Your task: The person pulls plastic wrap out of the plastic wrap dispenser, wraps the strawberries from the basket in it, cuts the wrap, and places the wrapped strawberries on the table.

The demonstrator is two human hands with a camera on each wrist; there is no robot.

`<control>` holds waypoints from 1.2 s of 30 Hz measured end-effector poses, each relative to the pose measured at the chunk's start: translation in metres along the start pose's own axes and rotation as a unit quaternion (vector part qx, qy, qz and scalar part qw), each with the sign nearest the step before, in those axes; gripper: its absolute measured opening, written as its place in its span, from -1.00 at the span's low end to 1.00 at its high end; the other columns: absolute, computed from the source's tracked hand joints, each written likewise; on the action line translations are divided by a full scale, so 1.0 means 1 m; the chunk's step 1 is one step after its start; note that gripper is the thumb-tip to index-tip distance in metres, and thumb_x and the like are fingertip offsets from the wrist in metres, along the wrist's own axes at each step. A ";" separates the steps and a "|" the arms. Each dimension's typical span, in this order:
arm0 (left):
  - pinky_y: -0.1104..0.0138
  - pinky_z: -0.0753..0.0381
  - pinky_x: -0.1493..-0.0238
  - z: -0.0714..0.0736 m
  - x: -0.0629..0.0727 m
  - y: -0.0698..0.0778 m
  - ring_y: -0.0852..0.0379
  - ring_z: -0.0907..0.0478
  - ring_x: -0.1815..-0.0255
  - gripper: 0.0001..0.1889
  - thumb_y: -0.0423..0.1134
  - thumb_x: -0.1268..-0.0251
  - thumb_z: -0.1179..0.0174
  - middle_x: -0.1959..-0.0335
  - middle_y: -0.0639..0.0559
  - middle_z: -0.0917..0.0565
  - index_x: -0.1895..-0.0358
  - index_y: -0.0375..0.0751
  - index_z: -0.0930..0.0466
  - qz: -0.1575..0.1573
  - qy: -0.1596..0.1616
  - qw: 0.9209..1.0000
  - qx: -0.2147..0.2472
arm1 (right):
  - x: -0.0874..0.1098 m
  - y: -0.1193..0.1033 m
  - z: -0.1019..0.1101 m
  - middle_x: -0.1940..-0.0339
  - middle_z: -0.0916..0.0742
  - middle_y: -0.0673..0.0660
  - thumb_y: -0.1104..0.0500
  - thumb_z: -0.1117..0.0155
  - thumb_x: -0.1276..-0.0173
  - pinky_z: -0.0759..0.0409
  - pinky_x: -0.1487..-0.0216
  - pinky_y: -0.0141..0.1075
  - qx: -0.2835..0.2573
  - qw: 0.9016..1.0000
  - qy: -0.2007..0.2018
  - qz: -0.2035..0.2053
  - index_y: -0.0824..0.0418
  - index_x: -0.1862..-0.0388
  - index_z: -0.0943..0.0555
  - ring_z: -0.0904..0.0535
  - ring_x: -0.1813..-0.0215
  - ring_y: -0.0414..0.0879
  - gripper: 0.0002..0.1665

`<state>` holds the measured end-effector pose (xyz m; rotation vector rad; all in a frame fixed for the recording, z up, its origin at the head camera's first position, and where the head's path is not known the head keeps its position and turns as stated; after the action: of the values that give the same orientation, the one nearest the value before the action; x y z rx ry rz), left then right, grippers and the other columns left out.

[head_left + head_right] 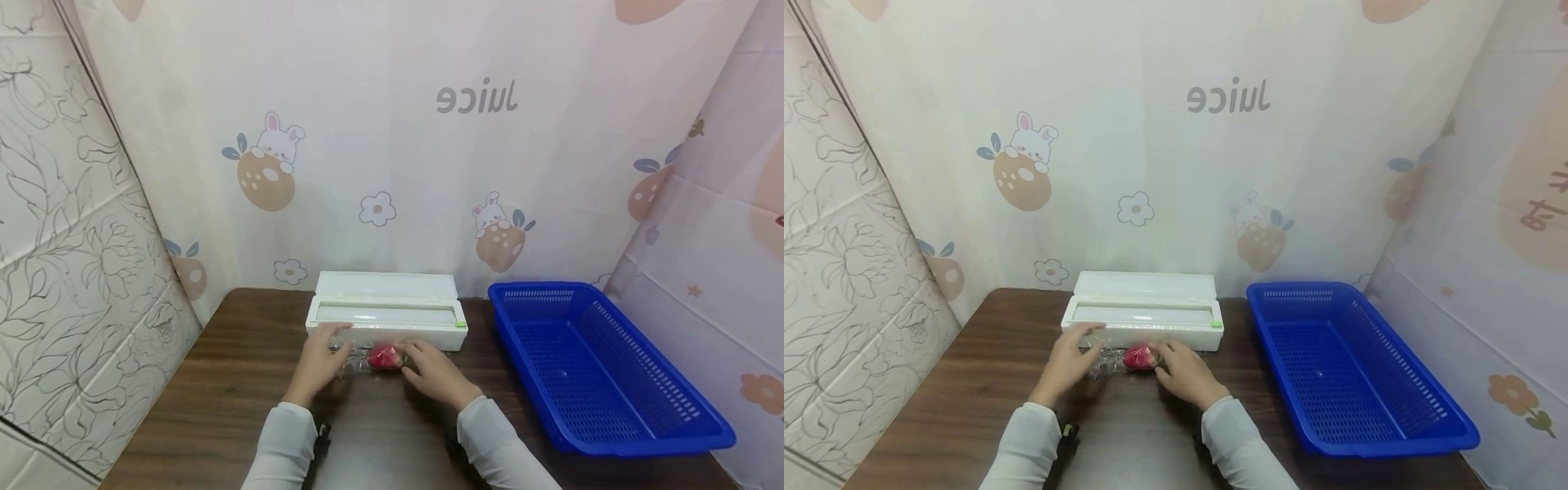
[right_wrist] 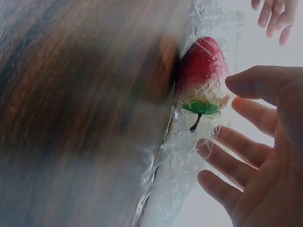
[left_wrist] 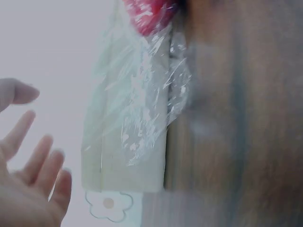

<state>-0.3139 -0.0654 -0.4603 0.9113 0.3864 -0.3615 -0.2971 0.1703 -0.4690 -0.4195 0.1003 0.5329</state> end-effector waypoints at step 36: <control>-0.04 -0.14 -0.48 0.006 -0.013 -0.073 -0.28 -0.08 -0.53 -0.19 -0.16 -0.44 -0.25 -0.55 -0.34 -0.11 -0.57 -0.36 -0.01 0.269 0.034 0.938 0.214 | 0.006 0.005 0.009 -0.20 -0.62 0.19 0.23 -0.33 -0.39 -0.47 -0.31 0.02 -0.033 0.999 0.020 -0.021 0.29 -0.34 -0.49 -0.50 -0.28 0.08 -0.45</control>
<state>-0.3577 -0.1095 -0.5005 1.4122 0.1053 0.1005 -0.2945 0.1812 -0.4642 -0.4965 0.1127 0.4883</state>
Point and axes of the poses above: each hand's wrist, its own x-axis away from the middle knuckle, its own z-axis out of the back of the hand, y = z × x, the point moved 4 cm from there along -x, towards the middle knuckle
